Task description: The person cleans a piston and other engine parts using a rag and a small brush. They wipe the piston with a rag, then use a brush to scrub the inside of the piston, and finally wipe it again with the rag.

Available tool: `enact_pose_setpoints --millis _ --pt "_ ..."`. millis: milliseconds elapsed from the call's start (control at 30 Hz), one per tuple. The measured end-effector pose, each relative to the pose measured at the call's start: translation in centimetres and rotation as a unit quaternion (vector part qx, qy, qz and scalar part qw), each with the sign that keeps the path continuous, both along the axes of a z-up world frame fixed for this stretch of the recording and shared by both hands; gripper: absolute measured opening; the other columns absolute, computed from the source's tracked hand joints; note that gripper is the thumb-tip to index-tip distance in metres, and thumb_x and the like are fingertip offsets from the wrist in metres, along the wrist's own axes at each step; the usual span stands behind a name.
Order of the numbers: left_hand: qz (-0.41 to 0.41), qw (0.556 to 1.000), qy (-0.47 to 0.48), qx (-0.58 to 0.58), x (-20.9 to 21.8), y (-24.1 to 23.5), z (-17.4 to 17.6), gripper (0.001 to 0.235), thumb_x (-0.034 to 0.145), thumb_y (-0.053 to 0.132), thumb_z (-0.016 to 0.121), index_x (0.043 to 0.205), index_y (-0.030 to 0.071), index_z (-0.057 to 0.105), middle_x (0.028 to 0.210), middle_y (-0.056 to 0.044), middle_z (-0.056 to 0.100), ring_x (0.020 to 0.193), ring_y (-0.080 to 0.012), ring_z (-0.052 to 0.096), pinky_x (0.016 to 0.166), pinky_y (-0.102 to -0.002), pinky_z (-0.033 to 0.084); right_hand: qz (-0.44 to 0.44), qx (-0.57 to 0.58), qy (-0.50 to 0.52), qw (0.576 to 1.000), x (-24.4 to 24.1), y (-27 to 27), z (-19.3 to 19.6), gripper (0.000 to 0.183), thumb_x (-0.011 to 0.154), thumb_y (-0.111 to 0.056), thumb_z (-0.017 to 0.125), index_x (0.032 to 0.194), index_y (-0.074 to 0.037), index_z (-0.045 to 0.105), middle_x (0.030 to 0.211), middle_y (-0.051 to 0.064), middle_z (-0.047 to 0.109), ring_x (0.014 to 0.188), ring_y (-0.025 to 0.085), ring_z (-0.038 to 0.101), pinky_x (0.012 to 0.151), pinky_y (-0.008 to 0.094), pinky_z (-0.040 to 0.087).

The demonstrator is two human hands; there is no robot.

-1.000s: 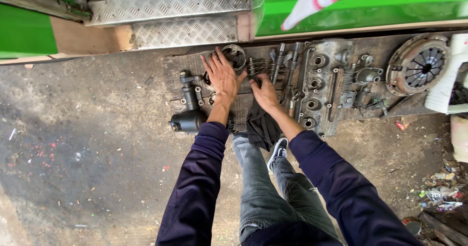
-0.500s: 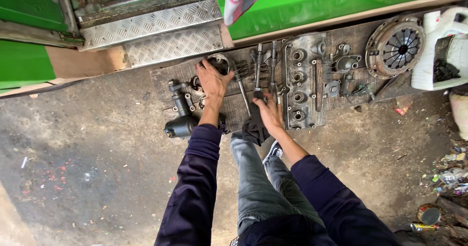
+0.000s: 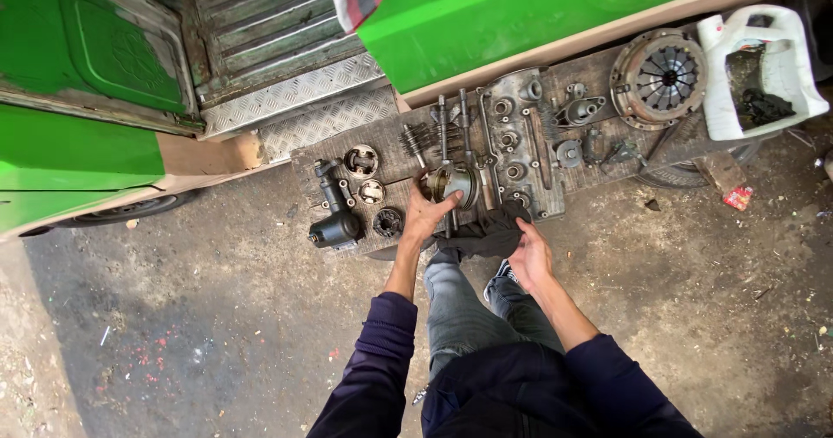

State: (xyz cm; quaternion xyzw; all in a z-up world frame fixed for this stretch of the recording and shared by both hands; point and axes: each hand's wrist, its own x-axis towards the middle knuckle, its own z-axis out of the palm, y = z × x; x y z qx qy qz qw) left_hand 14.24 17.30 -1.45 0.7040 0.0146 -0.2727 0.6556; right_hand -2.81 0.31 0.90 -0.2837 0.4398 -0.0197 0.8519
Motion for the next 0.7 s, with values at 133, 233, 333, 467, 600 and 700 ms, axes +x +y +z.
enact_pose_setpoints --millis 133,233,333,467,600,700 --pt "0.008 0.997 0.020 -0.073 -4.6 -2.6 1.8 0.097 0.068 0.032 0.090 0.144 -0.007 0.043 0.126 -0.017 0.066 0.117 -0.0262 0.065 0.105 -0.037 0.052 -0.015 0.004 -0.037 0.999 -4.4 -1.6 4.0 0.039 0.102 -0.023 0.053 0.137 -0.006 0.051 0.130 0.017 0.065 0.120 0.031 0.064 0.106 0.048 0.048" --pt "0.008 0.995 -0.019 -0.102 -7.4 -5.0 5.0 0.109 0.066 0.032 0.091 0.149 -0.007 0.032 0.132 -0.022 0.061 0.122 -0.0276 0.063 0.108 -0.036 0.050 -0.030 0.012 -0.056 0.998 -6.5 -3.6 6.2 0.040 0.103 -0.021 0.053 0.140 -0.006 0.050 0.135 0.015 0.063 0.124 0.030 0.062 0.108 0.047 0.048" --pt "-0.052 0.984 -0.168 -0.017 -10.0 -6.1 9.0 0.116 0.064 0.030 0.094 0.151 -0.009 0.028 0.145 -0.025 0.047 0.131 -0.0311 0.056 0.112 -0.040 0.047 -0.052 0.026 -0.087 0.995 -8.9 -4.2 8.7 0.039 0.106 -0.022 0.053 0.141 -0.005 0.051 0.137 0.018 0.061 0.126 0.031 0.061 0.109 0.047 0.048" --pt "-0.112 0.952 -0.272 0.083 -12.4 -8.6 13.7 0.119 0.057 0.027 0.098 0.150 -0.007 0.031 0.137 -0.026 0.049 0.131 -0.0382 0.050 0.113 -0.045 0.042 -0.102 0.004 -0.159 0.982 -11.5 -6.6 12.8 0.041 0.107 -0.024 0.051 0.144 -0.006 0.050 0.140 0.018 0.059 0.129 0.031 0.058 0.111 0.048 0.046" --pt "-0.151 0.935 -0.318 0.046 -14.5 -10.9 16.4 0.119 0.054 0.023 0.097 0.151 -0.002 0.033 0.138 -0.023 0.051 0.132 -0.0391 0.046 0.116 -0.044 0.042 -0.151 -0.048 -0.214 0.964 -13.7 -7.9 15.2 0.043 0.105 -0.023 0.050 0.146 -0.008 0.046 0.144 0.013 0.058 0.134 0.028 0.056 0.115 0.046 0.044" --pt "-0.189 0.928 -0.320 0.034 -16.1 -12.0 17.8 0.122 0.052 0.020 0.098 0.154 0.004 0.033 0.140 -0.023 0.048 0.134 -0.0390 0.044 0.117 -0.043 0.042 -0.121 -0.152 -0.252 0.948 -15.4 -8.7 15.4 0.040 0.112 -0.021 0.049 0.145 0.001 0.047 0.144 0.014 0.058 0.136 0.028 0.056 0.120 0.045 0.044"
